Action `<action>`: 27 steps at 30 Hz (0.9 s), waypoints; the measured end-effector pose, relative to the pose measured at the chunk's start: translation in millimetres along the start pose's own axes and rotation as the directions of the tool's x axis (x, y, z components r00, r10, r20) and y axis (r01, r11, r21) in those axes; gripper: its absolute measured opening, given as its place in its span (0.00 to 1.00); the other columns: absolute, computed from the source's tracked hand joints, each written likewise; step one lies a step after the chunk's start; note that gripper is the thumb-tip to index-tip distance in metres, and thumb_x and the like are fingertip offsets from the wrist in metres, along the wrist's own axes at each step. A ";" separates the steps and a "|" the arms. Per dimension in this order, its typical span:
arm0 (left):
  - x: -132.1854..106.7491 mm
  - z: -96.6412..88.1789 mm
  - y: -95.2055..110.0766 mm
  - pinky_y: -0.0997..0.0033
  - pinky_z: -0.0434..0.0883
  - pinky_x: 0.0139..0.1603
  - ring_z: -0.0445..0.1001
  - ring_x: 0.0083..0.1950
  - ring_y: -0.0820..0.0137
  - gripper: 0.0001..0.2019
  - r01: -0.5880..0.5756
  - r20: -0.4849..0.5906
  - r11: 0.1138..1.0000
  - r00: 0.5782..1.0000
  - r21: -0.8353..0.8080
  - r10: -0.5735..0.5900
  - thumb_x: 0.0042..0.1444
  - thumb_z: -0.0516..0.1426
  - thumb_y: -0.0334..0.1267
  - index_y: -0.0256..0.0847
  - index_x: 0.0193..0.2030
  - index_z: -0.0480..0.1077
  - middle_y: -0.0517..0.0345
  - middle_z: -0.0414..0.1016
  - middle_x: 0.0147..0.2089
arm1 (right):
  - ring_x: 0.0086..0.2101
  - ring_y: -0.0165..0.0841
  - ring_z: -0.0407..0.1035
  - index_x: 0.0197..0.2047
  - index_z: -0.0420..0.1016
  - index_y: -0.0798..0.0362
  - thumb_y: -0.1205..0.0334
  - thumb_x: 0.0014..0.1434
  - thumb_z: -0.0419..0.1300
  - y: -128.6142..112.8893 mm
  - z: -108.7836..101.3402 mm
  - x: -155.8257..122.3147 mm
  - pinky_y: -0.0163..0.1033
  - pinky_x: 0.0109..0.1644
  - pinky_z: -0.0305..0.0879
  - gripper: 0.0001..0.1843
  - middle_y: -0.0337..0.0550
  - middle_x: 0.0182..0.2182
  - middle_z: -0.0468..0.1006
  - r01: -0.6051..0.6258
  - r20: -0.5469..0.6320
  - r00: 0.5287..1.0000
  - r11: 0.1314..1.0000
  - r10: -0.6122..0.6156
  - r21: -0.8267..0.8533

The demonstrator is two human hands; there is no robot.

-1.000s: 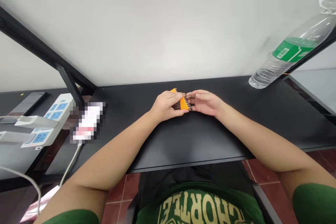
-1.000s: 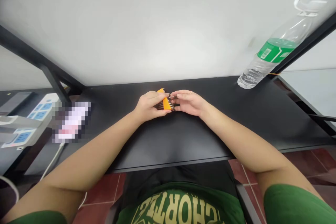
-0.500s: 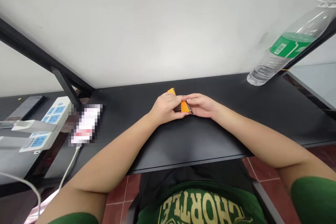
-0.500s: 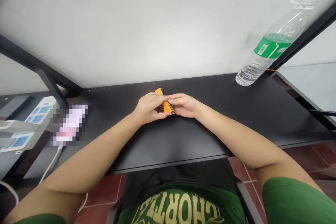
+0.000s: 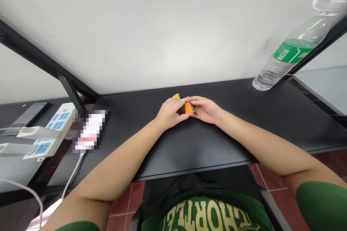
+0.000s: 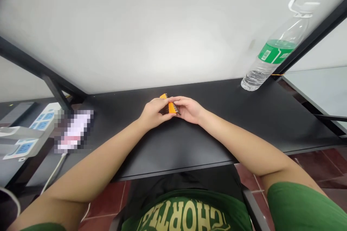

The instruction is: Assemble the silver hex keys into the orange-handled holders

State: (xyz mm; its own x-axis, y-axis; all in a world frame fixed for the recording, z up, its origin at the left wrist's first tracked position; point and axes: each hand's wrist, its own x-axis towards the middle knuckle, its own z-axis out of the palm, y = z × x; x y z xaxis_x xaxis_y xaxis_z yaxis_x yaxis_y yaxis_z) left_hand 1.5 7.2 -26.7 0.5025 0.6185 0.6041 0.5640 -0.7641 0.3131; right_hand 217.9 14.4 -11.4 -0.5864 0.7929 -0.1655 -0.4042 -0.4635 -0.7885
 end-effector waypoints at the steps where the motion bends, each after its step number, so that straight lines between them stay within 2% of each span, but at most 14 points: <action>1: -0.6 0.5 -1.8 0.56 0.77 0.59 0.84 0.51 0.59 0.23 0.019 0.021 1.000 1.000 0.010 -0.019 0.64 0.66 0.50 0.43 0.62 0.75 0.51 0.86 0.48 | 0.37 0.36 0.77 0.44 0.85 0.50 0.61 0.57 0.70 -0.1 -0.1 1.1 0.40 0.39 0.75 0.11 0.43 0.38 0.84 0.022 -0.019 1.000 0.999 -0.022 -0.028; 3: -1.3 1.6 -4.9 0.53 0.76 0.62 0.84 0.53 0.57 0.24 0.051 0.055 0.998 0.997 0.039 -0.053 0.63 0.67 0.51 0.44 0.62 0.75 0.50 0.86 0.49 | 0.36 0.35 0.75 0.43 0.83 0.50 0.56 0.58 0.72 0.5 -2.0 3.8 0.40 0.39 0.73 0.12 0.43 0.37 0.82 0.079 -0.036 0.996 0.987 -0.085 -0.138; 5: -1.0 2.6 -5.8 0.50 0.74 0.65 0.84 0.54 0.57 0.23 0.054 0.099 0.996 0.993 0.065 -0.061 0.62 0.68 0.51 0.44 0.59 0.76 0.50 0.85 0.49 | 0.35 0.33 0.74 0.42 0.81 0.50 0.54 0.56 0.74 2.0 -5.6 6.7 0.40 0.38 0.71 0.14 0.41 0.36 0.81 0.147 -0.030 0.986 0.939 -0.165 -0.312; 8: 1.1 2.0 -2.0 0.48 0.72 0.68 0.83 0.55 0.56 0.20 0.060 0.198 0.994 0.977 0.093 -0.077 0.62 0.68 0.51 0.45 0.56 0.78 0.49 0.85 0.50 | 0.35 0.33 0.74 0.39 0.76 0.50 0.56 0.52 0.76 4.6 -12.6 11.2 0.39 0.39 0.70 0.16 0.38 0.35 0.79 0.210 0.001 0.968 0.804 -0.253 -0.557; 10: 3.2 -0.7 1.7 0.44 0.68 0.71 0.80 0.61 0.53 0.21 0.085 0.223 0.987 0.968 0.136 -0.114 0.61 0.68 0.52 0.45 0.56 0.78 0.48 0.84 0.55 | 0.35 0.33 0.74 0.39 0.75 0.50 0.56 0.53 0.73 4.7 -18.1 14.0 0.40 0.40 0.71 0.14 0.38 0.35 0.78 0.223 0.011 0.957 0.712 -0.289 -0.666; 14: 6.3 -9.6 0.6 0.39 0.59 0.77 0.70 0.72 0.48 0.30 0.247 0.120 0.928 0.950 0.280 -0.289 0.64 0.64 0.53 0.45 0.69 0.71 0.45 0.78 0.67 | 0.32 0.33 0.71 0.40 0.77 0.50 0.55 0.57 0.67 -4.4 -33.1 17.4 0.41 0.39 0.69 0.10 0.38 0.33 0.78 0.202 -0.012 0.920 0.498 -0.392 -0.843; 16: 6.0 -12.0 -7.2 0.39 0.60 0.76 0.68 0.74 0.46 0.33 0.350 0.072 0.872 0.916 0.343 -0.395 0.65 0.61 0.51 0.41 0.74 0.65 0.41 0.73 0.72 | 0.31 0.34 0.71 0.41 0.78 0.50 0.55 0.57 0.65 -13.1 -43.1 18.1 0.42 0.38 0.69 0.10 0.39 0.33 0.79 0.158 -0.052 0.909 0.459 -0.413 -0.874; 18: 4.3 -10.5 -18.2 0.34 0.60 0.75 0.67 0.73 0.42 0.38 0.416 0.072 0.816 0.874 0.402 -0.481 0.64 0.62 0.51 0.38 0.76 0.62 0.35 0.71 0.72 | 0.32 0.35 0.72 0.41 0.79 0.50 0.54 0.58 0.65 -22.2 -54.0 18.9 0.43 0.39 0.70 0.10 0.40 0.33 0.80 0.125 -0.088 0.899 0.443 -0.428 -0.888; 20: 2.0 -5.5 -29.1 0.32 0.62 0.71 0.70 0.70 0.39 0.37 0.432 0.075 0.801 0.861 0.414 -0.503 0.62 0.63 0.53 0.37 0.73 0.65 0.33 0.74 0.69 | 0.35 0.37 0.74 0.42 0.80 0.50 0.55 0.59 0.64 -29.8 -64.8 20.5 0.45 0.43 0.72 0.10 0.42 0.35 0.82 0.104 -0.099 0.884 0.397 -0.458 -0.912; 23: 0.5 3.8 -39.6 0.33 0.66 0.67 0.72 0.65 0.40 0.28 0.387 0.078 0.838 0.891 0.384 -0.448 0.62 0.64 0.53 0.43 0.65 0.73 0.38 0.78 0.64 | 0.39 0.40 0.76 0.43 0.82 0.49 0.58 0.61 0.63 -35.3 -76.9 24.3 0.50 0.51 0.73 0.09 0.44 0.40 0.83 0.054 -0.103 0.871 0.304 -0.480 -0.951; 25: 2.0 7.3 -41.6 0.37 0.69 0.63 0.73 0.61 0.42 0.23 0.371 0.062 0.857 0.906 0.357 -0.418 0.60 0.66 0.53 0.46 0.58 0.77 0.41 0.80 0.60 | 0.45 0.43 0.77 0.44 0.83 0.49 0.60 0.60 0.63 -35.0 -78.8 25.9 0.53 0.57 0.73 0.09 0.47 0.46 0.83 0.056 -0.074 0.852 0.229 -0.519 -0.972; 27: 4.8 6.8 -39.9 0.41 0.72 0.59 0.75 0.57 0.45 0.18 0.382 0.059 0.861 0.904 0.337 -0.424 0.58 0.68 0.50 0.44 0.51 0.79 0.42 0.80 0.55 | 0.52 0.47 0.75 0.45 0.84 0.49 0.62 0.60 0.64 -32.2 -73.2 24.9 0.57 0.64 0.69 0.11 0.51 0.52 0.81 0.106 -0.005 0.808 0.154 -0.589 -0.982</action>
State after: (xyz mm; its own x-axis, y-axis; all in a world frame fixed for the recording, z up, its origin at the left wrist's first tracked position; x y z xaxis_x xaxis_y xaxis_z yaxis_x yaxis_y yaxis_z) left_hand -14.0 41.9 -41.3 0.2535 0.8940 0.3694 0.8981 -0.3594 0.2535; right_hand 267.7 78.0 -33.5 -0.2320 0.9159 0.3276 0.5655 0.4010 -0.7207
